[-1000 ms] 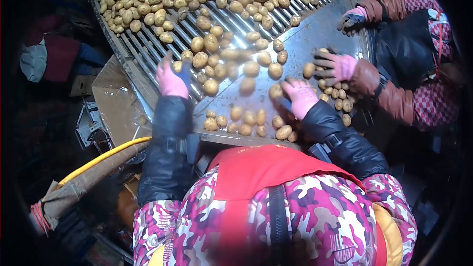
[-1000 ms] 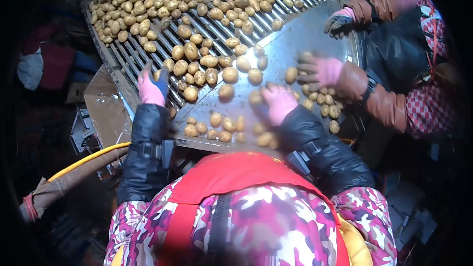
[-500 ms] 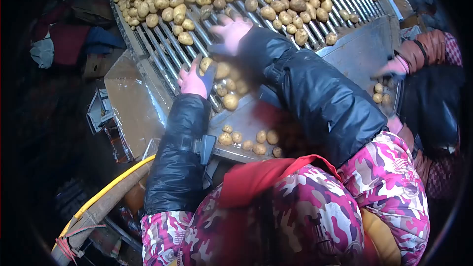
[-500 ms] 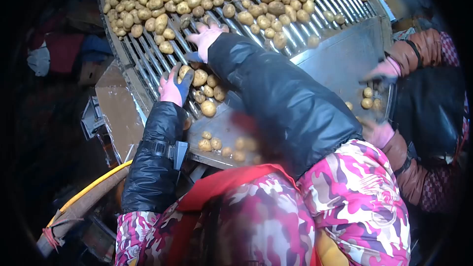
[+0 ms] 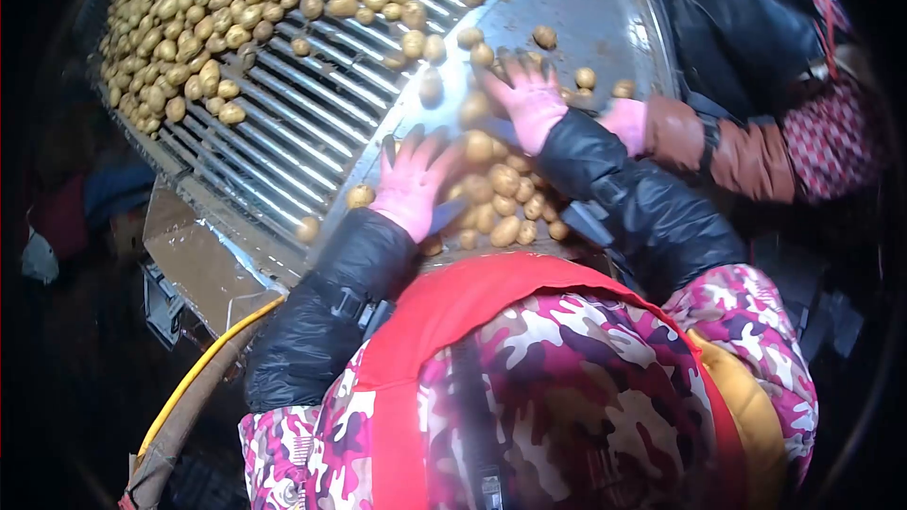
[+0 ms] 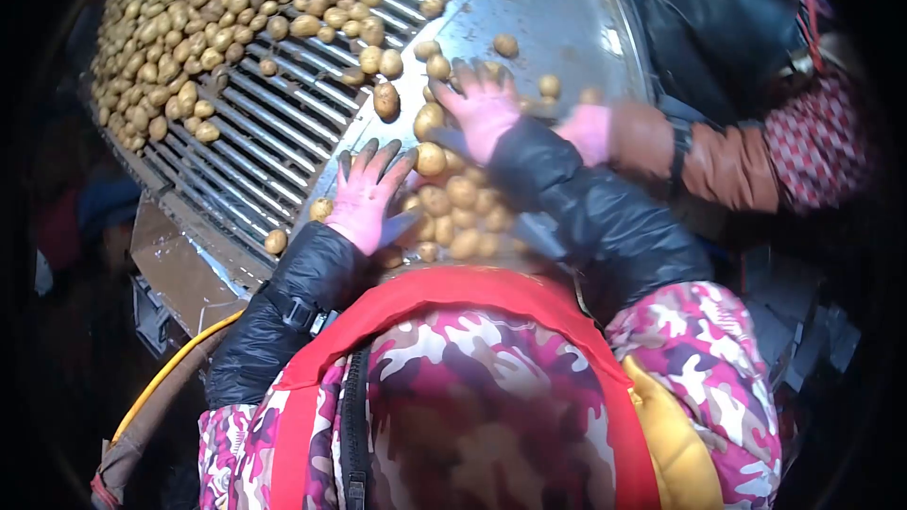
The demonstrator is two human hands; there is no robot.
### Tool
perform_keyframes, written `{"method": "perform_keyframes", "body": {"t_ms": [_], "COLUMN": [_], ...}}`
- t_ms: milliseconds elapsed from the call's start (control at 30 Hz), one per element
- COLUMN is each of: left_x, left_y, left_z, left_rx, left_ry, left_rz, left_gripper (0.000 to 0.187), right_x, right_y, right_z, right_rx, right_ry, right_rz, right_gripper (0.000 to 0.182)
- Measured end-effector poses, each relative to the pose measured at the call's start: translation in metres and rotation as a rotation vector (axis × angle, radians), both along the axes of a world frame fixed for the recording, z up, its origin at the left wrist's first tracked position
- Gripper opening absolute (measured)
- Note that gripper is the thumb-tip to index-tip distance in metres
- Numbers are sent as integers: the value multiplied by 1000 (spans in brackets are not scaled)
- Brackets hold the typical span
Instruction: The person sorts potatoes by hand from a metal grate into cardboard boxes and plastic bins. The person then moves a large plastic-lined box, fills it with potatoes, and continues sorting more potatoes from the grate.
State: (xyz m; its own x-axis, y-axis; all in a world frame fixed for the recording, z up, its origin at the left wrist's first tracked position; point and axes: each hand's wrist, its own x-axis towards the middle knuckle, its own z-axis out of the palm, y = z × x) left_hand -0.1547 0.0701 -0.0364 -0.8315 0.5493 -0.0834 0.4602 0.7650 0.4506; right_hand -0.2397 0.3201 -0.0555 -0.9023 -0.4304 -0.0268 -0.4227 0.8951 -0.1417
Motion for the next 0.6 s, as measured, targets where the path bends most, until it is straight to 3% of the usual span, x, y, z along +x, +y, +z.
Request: {"method": "perform_keyframes", "body": {"t_ms": [133, 267, 300, 333, 433, 467, 533, 600], "left_x": [24, 57, 70, 75, 56, 47, 44, 31], "left_y": [-23, -58, -82, -91, -74, -59, -51, -16], "left_z": [8, 25, -9, -22, -7, 7, -26, -21], "left_rx": [-186, -345, -356, -481, -437, -470, -90, 5], "left_ry": [67, -127, 23, -1, -291, -356, -49, 39], "left_rz": [34, 531, 600, 721, 928, 858, 553, 474], "left_gripper": [80, 82, 83, 86, 90, 86, 83, 75], "right_x": [37, 118, 130, 139, 161, 167, 179, 191], "right_y": [7, 36, 45, 53, 79, 86, 89, 87], "right_z": [-9, -13, -4, 8, 14, 12, 12, 16], "right_rx": [9, -129, -134, -140, -59, -13, 10, -26], "right_ry": [-21, -91, -132, -175, -189, -176, -160, -128], "right_rz": [-140, -6, 23, 55, 74, 72, -48, -149], "right_gripper": [61, 58, 58, 57, 58, 59, 59, 59]}}
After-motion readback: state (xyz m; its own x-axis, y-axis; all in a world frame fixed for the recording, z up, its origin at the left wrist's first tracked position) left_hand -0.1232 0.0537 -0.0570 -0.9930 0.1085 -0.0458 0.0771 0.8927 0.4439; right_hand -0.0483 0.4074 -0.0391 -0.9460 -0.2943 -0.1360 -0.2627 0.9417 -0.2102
